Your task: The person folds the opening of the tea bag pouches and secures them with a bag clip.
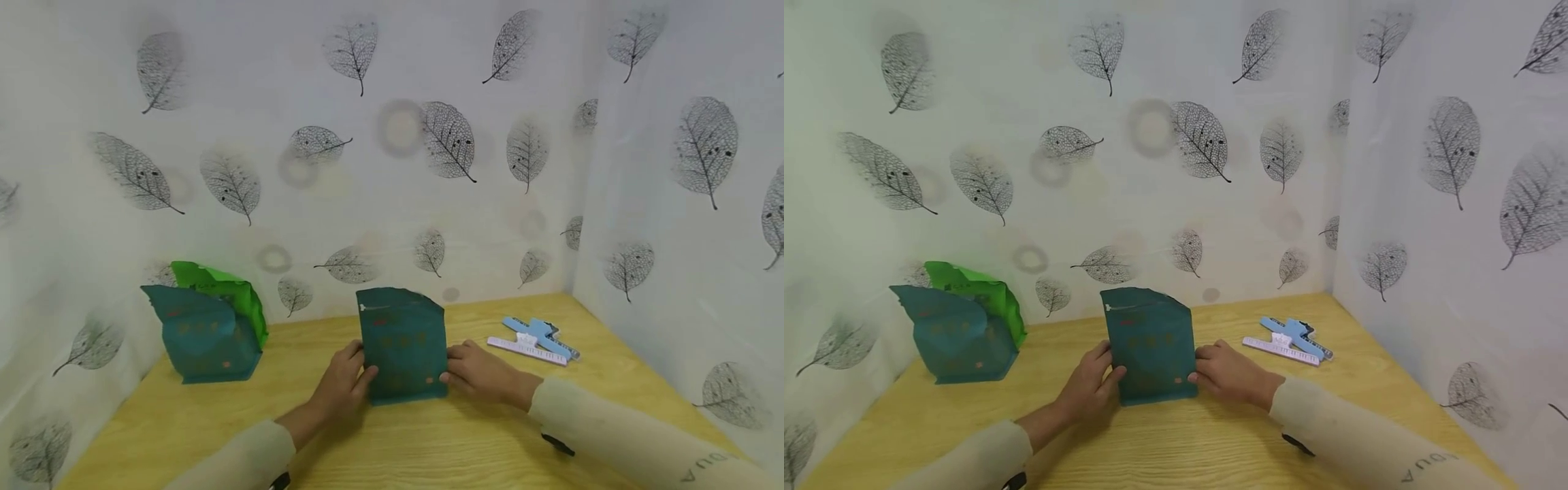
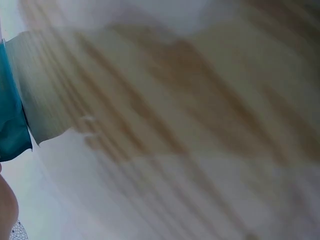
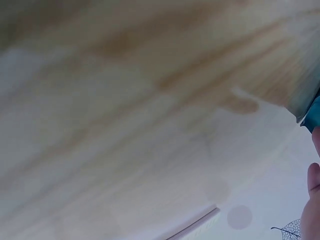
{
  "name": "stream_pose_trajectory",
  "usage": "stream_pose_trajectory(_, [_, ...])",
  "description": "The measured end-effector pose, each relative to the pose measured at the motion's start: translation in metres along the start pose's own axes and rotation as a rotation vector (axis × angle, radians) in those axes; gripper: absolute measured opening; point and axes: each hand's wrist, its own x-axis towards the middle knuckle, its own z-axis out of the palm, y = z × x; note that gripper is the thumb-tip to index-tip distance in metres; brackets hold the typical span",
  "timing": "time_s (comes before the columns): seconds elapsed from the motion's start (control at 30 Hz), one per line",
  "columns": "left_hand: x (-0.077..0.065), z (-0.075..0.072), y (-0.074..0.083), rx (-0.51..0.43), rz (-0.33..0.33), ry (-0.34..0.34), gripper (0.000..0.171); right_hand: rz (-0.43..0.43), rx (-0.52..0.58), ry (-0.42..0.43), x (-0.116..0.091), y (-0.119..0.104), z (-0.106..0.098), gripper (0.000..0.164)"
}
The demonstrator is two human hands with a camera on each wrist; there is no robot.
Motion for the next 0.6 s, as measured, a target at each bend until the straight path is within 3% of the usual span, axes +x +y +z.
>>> stream_pose_trajectory(0.6, [0.0027,0.0059,0.0076,0.02,-0.053,-0.041,0.028,0.074,0.085,-0.094,-0.0054,-0.0027,-0.0087,0.026])
